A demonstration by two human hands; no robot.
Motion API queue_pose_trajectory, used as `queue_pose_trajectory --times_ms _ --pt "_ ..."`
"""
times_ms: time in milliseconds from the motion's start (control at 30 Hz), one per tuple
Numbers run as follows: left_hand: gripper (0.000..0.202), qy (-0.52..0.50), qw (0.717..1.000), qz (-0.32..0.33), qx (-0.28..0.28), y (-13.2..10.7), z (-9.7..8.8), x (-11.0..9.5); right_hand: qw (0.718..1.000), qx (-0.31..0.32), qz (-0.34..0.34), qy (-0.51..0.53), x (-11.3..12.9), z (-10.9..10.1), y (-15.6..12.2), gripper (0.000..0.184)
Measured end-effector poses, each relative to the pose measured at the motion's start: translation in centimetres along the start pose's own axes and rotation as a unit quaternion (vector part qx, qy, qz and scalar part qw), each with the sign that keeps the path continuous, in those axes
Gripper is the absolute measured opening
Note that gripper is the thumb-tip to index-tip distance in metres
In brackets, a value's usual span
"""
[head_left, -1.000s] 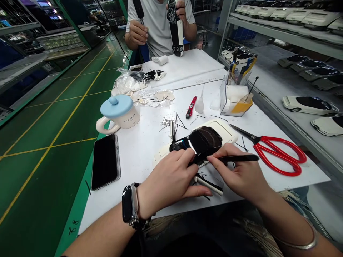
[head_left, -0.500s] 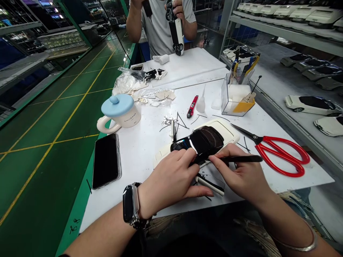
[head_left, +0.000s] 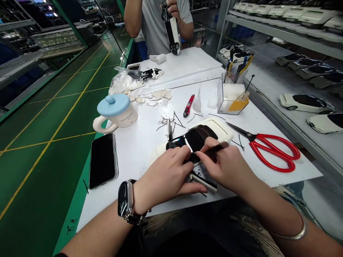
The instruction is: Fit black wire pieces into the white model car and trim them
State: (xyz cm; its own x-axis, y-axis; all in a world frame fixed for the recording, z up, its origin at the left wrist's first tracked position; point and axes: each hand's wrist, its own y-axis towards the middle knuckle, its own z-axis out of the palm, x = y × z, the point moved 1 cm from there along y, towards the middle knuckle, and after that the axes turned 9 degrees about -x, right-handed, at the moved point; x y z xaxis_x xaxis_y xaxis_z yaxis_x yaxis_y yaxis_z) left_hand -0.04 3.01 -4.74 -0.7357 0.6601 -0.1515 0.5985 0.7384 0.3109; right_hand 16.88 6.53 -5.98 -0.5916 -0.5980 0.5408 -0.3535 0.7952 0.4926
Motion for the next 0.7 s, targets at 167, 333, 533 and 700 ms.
queue_pose_trajectory --times_ms 167,333,533,700 --pt "0.062 -0.004 1.0 0.001 0.009 0.1 -0.1 0.1 0.994 0.09 0.034 -0.048 0.7 0.3 1.3 0.007" --pt "0.059 0.003 1.0 0.009 0.007 0.1 -0.2 0.0 0.99 0.104 0.09 0.037 -0.1 -1.4 1.8 0.009" --pt "0.061 0.009 1.0 0.014 -0.002 0.0 0.0 0.0 0.968 -0.021 0.182 0.171 -1.3 -4.1 1.3 0.018" --pt "0.062 0.012 1.0 0.014 -0.012 -0.1 0.1 0.1 0.972 0.027 0.188 0.14 -1.4 -1.5 0.1 0.016"
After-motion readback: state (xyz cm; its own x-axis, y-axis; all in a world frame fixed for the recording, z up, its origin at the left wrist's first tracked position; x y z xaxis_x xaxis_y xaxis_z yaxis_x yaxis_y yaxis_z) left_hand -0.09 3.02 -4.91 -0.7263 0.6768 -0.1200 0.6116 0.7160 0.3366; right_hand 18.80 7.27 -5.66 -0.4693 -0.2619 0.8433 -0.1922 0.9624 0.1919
